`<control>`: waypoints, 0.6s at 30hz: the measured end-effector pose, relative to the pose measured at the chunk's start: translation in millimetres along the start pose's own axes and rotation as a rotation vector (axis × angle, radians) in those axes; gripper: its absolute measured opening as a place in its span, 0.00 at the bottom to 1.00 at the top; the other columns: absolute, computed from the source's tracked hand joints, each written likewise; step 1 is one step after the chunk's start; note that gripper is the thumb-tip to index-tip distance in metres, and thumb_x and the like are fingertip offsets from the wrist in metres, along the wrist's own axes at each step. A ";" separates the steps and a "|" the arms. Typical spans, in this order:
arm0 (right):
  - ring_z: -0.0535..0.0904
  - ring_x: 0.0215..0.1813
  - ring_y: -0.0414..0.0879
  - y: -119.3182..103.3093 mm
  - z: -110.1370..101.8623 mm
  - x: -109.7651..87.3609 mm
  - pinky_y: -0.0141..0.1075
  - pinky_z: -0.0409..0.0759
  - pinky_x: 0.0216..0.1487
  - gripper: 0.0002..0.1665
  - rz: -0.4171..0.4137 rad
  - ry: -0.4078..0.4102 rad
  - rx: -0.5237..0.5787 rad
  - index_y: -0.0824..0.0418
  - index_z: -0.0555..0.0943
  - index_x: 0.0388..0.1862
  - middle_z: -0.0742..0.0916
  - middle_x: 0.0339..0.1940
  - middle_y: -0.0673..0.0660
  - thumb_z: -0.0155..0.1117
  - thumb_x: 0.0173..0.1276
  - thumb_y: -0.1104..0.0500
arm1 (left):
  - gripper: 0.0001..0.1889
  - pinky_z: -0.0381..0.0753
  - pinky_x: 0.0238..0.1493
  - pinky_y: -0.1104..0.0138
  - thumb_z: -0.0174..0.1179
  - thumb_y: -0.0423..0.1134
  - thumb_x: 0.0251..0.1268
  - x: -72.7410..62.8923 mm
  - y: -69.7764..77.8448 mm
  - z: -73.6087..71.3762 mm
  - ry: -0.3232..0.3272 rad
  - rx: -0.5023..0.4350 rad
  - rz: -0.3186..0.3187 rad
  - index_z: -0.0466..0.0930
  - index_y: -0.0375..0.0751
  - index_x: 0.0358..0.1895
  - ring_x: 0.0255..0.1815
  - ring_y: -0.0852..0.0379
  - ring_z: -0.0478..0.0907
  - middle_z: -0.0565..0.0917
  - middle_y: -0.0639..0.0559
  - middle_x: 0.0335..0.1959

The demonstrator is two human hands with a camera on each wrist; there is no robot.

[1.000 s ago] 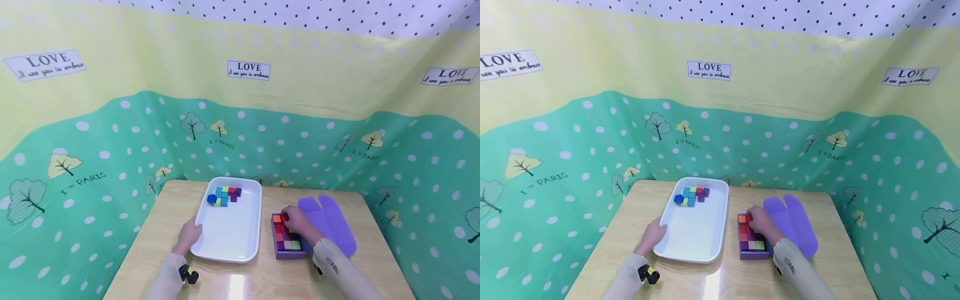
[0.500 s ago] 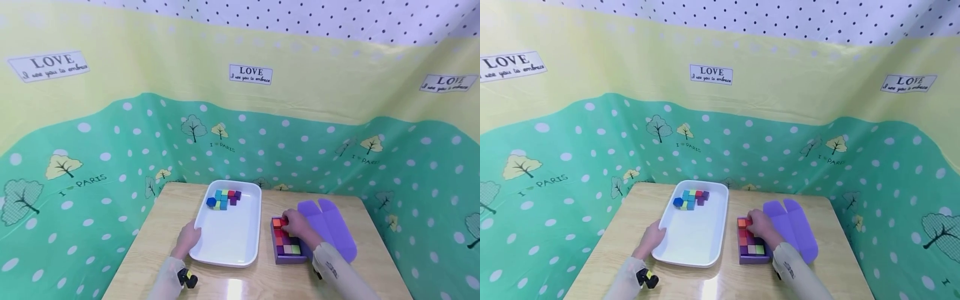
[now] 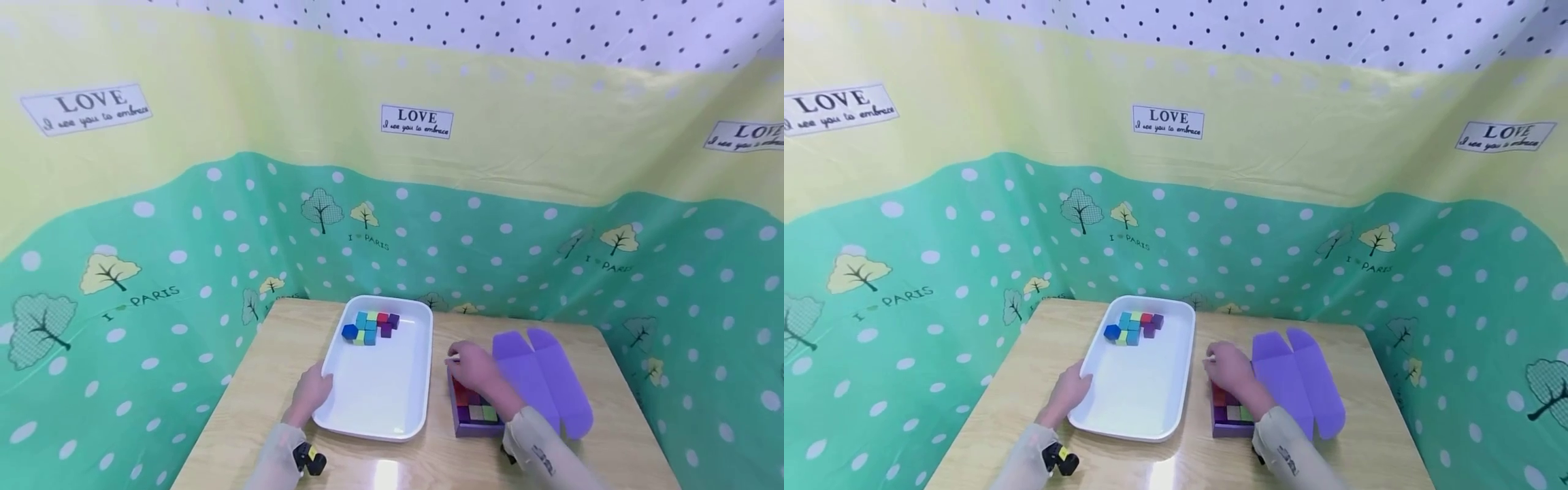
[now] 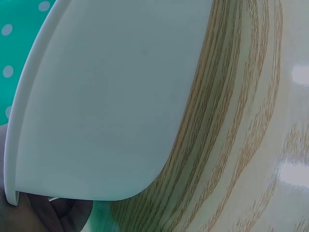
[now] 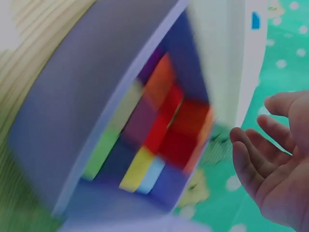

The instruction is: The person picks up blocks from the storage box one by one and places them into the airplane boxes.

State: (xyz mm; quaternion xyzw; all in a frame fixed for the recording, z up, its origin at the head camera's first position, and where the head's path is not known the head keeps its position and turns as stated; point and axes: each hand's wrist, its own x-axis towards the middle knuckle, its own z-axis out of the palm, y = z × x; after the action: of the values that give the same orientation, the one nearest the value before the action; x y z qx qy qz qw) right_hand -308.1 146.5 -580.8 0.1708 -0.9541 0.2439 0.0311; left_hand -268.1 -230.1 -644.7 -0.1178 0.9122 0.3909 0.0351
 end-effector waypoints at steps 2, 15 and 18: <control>0.80 0.36 0.46 -16.3 4.6 1.5 0.42 0.82 0.36 0.08 -0.065 0.000 0.029 0.59 0.84 0.37 0.85 0.35 0.54 0.69 0.60 0.58 | 0.23 0.76 0.57 0.46 0.48 0.36 0.71 -2.5 -1.1 -0.4 0.008 0.002 0.004 0.67 0.31 0.67 0.59 0.36 0.74 0.74 0.31 0.61; 0.80 0.45 0.46 -113.8 56.1 53.5 0.39 0.82 0.45 0.17 -0.088 -0.194 0.120 0.59 0.82 0.51 0.85 0.45 0.55 0.66 0.66 0.55 | 0.23 0.78 0.55 0.46 0.50 0.36 0.71 -0.6 -0.6 2.1 0.038 -0.005 0.002 0.68 0.32 0.66 0.57 0.37 0.76 0.76 0.33 0.60; 0.80 0.50 0.48 -126.9 68.3 68.3 0.43 0.83 0.49 0.21 -0.101 -0.215 0.101 0.59 0.80 0.56 0.84 0.51 0.56 0.66 0.66 0.54 | 0.23 0.78 0.55 0.46 0.51 0.35 0.69 -2.1 0.2 4.5 0.053 -0.001 0.010 0.69 0.31 0.65 0.56 0.36 0.76 0.77 0.32 0.58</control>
State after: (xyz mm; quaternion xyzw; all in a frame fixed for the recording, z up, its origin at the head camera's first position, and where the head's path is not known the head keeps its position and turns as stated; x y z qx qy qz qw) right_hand -327.4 -11.6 -573.4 0.2452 -0.9287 0.2700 -0.0675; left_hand -266.2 -226.3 -647.3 -0.1238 0.9131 0.3884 0.0089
